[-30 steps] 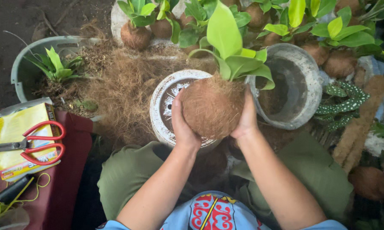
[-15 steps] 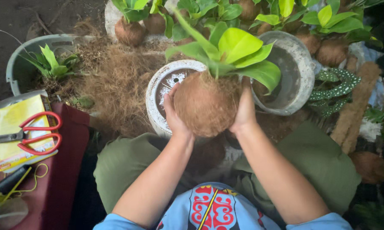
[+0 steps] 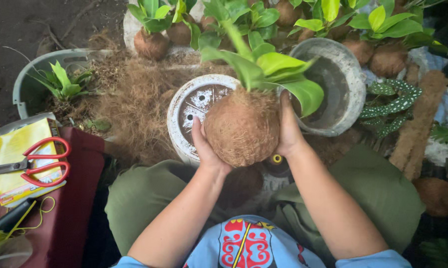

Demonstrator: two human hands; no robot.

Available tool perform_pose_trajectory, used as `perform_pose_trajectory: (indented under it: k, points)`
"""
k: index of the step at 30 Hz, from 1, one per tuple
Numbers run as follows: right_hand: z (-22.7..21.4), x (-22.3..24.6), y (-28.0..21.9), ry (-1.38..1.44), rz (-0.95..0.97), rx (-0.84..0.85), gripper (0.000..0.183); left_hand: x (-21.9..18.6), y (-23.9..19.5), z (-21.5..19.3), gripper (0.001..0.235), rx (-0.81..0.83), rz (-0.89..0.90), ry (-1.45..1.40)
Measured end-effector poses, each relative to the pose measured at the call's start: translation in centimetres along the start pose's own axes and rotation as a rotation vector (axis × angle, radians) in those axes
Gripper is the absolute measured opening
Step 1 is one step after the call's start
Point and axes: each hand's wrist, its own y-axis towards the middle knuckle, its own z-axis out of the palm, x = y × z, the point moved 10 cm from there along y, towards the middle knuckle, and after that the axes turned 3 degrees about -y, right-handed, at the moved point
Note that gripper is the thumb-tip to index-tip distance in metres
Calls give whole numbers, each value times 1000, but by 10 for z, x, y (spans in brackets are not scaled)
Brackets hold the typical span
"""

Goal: The person wraps a small plant growing in a coconut shell with coconut fiber, using both hands to press and smooth the material around the shell. The person rotates the coconut to cover all sides and continues adding fiber until the shell is fully covered.

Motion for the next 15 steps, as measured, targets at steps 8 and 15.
perform_pose_trajectory:
  k: [8,15]
  points:
    - [-13,-10,-5,-86,-233,-176,78,-11,32,-52,59,-144,246,-69]
    - [-31,-11,9,113,-165,-274,72,-2,19,-11,61,-70,201,144]
